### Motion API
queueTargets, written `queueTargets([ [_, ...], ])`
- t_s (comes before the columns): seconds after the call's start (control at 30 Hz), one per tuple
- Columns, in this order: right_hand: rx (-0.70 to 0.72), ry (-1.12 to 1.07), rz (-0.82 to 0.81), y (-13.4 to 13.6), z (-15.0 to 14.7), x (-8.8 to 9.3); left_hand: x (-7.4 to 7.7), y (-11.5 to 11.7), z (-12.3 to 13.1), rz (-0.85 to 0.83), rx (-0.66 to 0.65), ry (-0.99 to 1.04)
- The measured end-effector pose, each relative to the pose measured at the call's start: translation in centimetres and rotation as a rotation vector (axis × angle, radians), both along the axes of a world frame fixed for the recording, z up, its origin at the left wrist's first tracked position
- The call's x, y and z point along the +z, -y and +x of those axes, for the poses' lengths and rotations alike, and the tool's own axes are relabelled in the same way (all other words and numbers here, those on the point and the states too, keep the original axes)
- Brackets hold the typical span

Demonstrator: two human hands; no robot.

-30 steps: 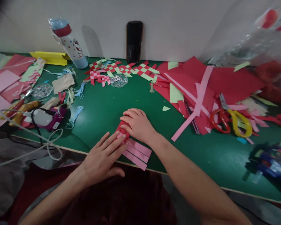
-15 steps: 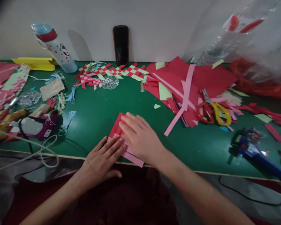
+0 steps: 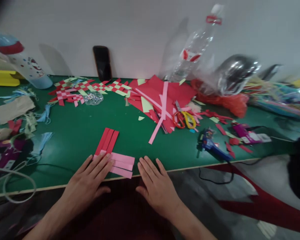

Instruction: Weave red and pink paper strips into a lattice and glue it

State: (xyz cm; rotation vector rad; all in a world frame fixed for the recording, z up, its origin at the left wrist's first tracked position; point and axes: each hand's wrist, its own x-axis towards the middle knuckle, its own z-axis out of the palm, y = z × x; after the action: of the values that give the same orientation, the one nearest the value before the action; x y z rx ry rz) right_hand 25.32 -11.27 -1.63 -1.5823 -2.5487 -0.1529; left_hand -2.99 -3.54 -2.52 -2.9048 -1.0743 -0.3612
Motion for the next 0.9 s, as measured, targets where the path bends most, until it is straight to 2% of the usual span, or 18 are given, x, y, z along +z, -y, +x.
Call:
queueTargets([
  [0.07,-0.092,-0.065,0.015,0.4,2.2,0.7,-0.3,0.0,0.0,0.021,0.004,-0.014],
  [0.17,-0.282,-0.178,0.141,0.2,6.2,2.0,-0.7,-0.1,0.1,0.08,-0.011,-0.017],
  [0.33,-0.439,-0.134,0.318,-1.2,13.5,3.4,-0.9,-0.2,0.3,0.134,-0.009,0.026],
  [0.47,-0.637,-0.055,0.332,-1.6,18.3,3.6,-1.0,-0.3,0.2,0.13,-0.019,0.039],
  [0.57,-0.736,-0.044,0.289,-2.4,20.5,3.9,-0.9,-0.3,0.1,0.114,-0.012,0.011],
  [0.67,-0.733,-0.055,0.215,-5.0,21.2,4.0,-0.3,-0.1,0.0,0.08,-0.014,-0.073],
  [0.77,-0.713,-0.052,0.131,-9.3,21.2,3.5,0.3,0.0,-0.1,0.036,-0.008,-0.184],
  [0.9,-0.691,0.015,0.048,-14.9,21.4,2.2,0.8,0.0,-0.1,-0.033,-0.016,-0.208],
])
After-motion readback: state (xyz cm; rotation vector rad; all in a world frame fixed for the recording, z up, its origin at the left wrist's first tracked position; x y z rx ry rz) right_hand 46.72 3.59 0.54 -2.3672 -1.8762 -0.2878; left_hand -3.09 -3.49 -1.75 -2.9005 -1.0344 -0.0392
